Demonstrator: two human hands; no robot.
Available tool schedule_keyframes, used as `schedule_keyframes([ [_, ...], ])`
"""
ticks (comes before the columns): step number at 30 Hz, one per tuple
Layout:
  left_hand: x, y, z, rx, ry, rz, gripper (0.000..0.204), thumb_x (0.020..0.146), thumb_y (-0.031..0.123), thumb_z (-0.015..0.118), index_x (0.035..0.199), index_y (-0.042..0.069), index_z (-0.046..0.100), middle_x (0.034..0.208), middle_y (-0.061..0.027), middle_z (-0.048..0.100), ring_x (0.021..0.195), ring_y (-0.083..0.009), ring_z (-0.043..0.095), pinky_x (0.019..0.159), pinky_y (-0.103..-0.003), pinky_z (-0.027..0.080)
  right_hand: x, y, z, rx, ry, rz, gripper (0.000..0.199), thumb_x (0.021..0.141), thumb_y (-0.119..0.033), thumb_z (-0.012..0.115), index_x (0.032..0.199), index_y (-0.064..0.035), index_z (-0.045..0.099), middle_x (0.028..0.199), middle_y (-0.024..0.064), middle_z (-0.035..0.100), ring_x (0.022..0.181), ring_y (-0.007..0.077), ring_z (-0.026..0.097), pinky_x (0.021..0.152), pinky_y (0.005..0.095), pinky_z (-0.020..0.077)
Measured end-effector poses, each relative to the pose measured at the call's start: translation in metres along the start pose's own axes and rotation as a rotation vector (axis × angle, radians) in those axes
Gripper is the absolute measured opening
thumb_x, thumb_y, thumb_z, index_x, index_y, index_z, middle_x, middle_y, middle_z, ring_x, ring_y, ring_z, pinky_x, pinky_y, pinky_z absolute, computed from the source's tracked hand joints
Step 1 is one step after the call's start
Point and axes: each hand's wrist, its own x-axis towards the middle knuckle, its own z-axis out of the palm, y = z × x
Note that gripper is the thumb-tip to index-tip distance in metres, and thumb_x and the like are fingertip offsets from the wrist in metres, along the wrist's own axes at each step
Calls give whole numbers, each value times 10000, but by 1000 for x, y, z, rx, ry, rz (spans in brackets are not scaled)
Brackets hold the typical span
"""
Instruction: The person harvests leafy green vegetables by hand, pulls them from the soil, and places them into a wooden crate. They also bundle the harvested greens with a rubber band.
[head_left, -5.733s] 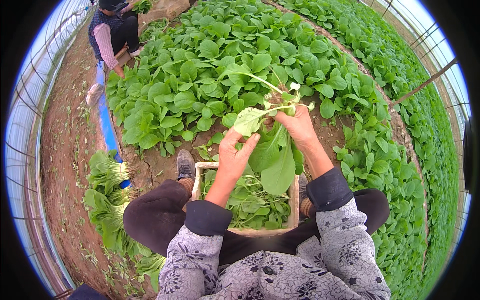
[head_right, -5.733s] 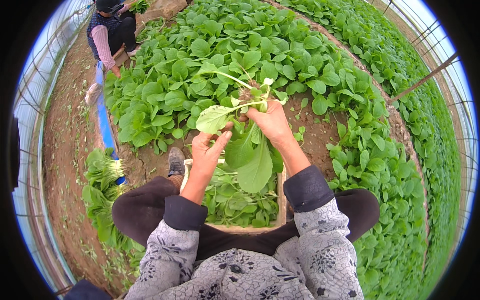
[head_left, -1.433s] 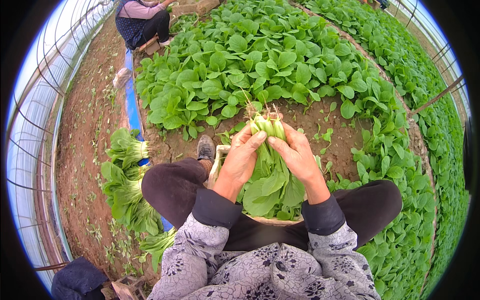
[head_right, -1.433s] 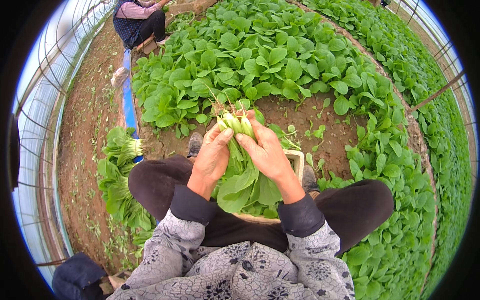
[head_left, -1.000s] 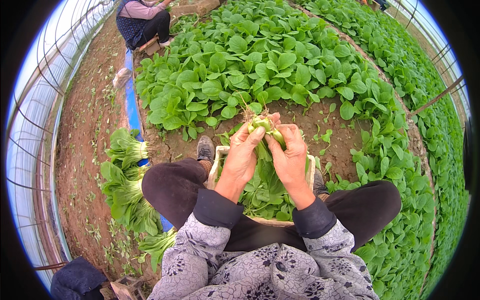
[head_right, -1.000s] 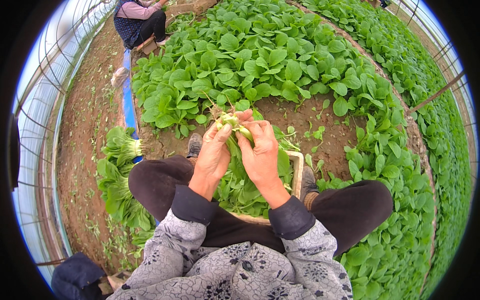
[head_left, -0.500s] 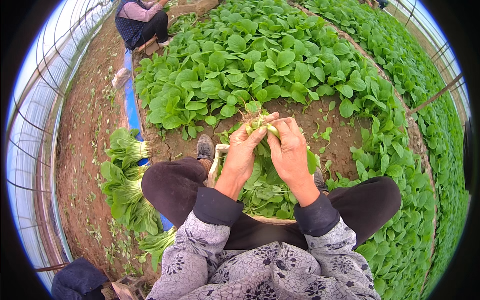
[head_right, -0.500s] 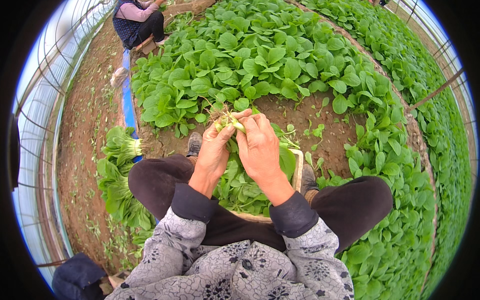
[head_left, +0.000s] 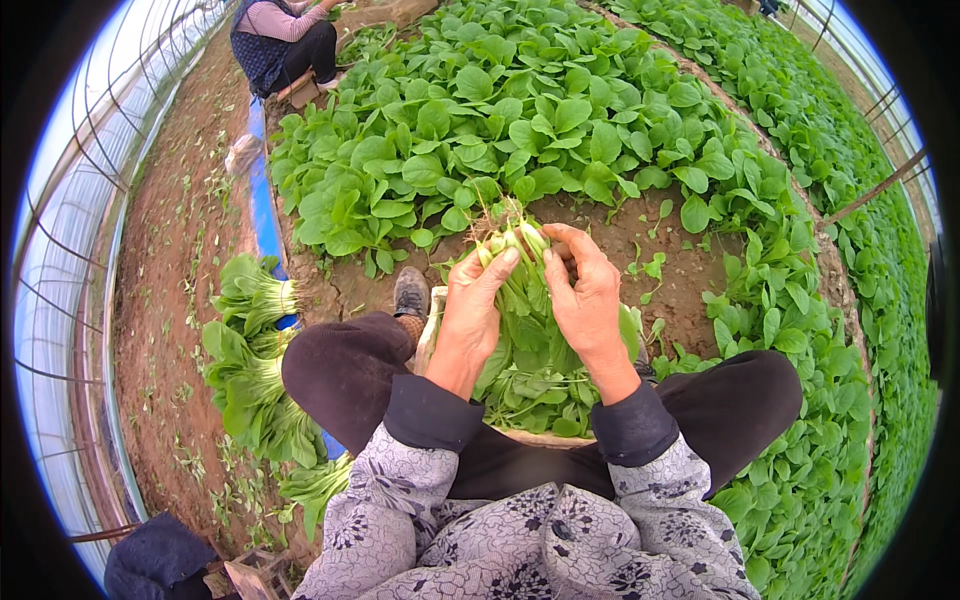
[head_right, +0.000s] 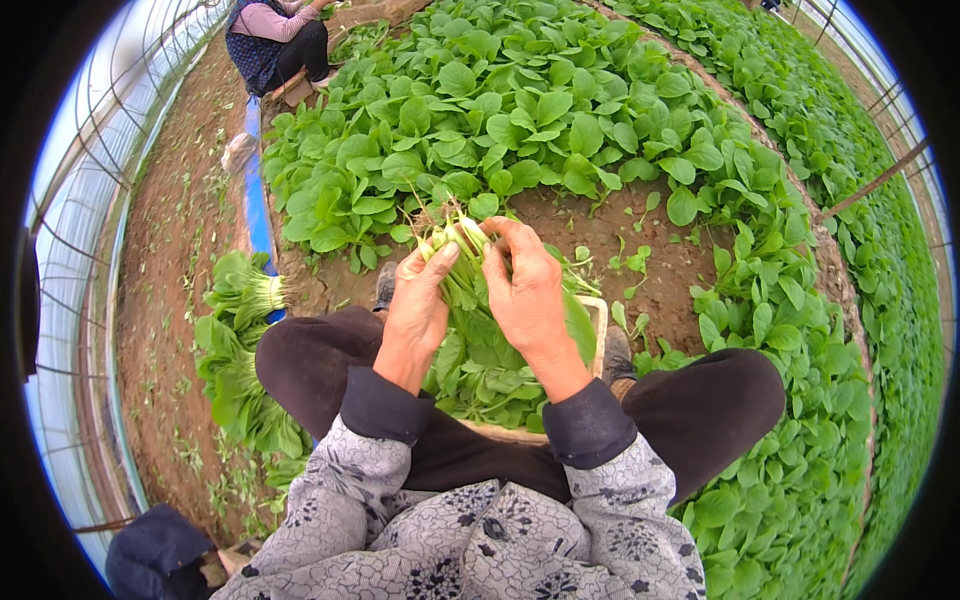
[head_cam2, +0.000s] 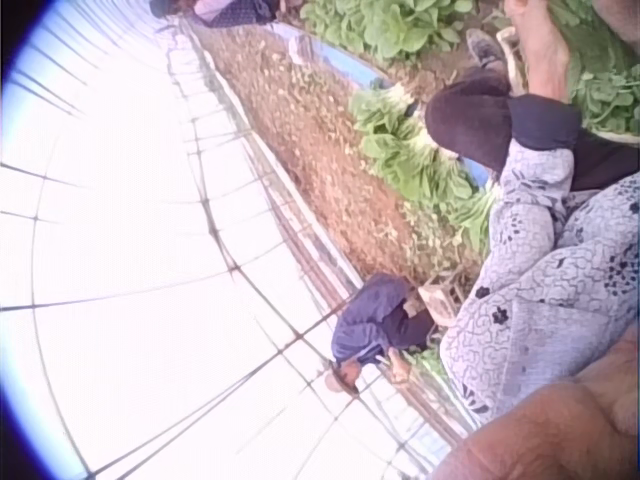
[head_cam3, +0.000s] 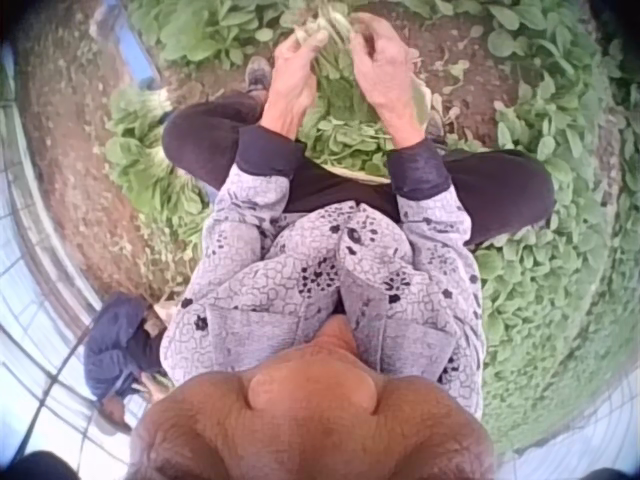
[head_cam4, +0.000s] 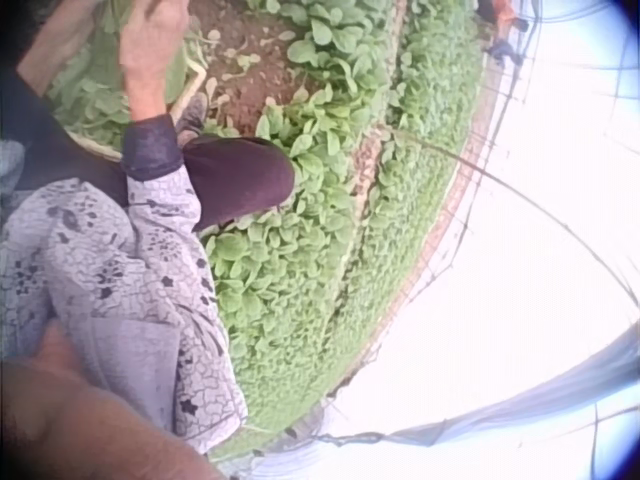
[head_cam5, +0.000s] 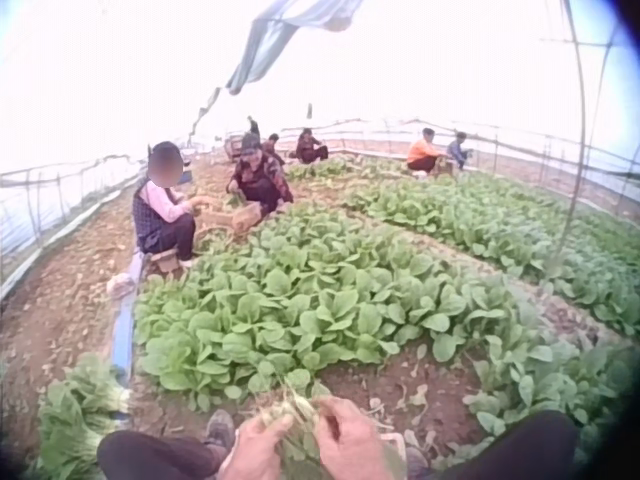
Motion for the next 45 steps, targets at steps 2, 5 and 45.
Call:
schedule_keyframes([
  [2, 1, -4, -3, -14, -1, -4, 274, 916, 85, 642, 1174, -4, 635, 1129, -72, 679, 1026, -154, 630, 931, -285, 488, -6, 13, 12, 26, 60, -95, 278, 864, 2, 605, 1142, 12, 618, 923, 160, 625, 722, 264, 628, 674, 345, 510],
  [5, -2, -4, -7, -22, 22, -4, 271, 918, 83, 636, 1173, -8, 631, 1157, -81, 670, 1073, -171, 614, 962, -294, 475, -12, 18, 23, -205, 74, -294, 332, 845, -81, 667, 1165, -6, 618, 954, 136, 616, 819, 275, 609, 704, 342, 492],
  [45, 120, 93, -62, 103, 224, -384, 628, 799, 14, 709, 1322, -91, 378, 677, -137, 560, 406, -165, 518, 378, -291, 389, 149, 469, 215, 1015, 377, 1789, 225, 891, -256, 631, 959, -48, 581, 839, 124, 609, 704, 331, 598, 615, 547, 514],
])
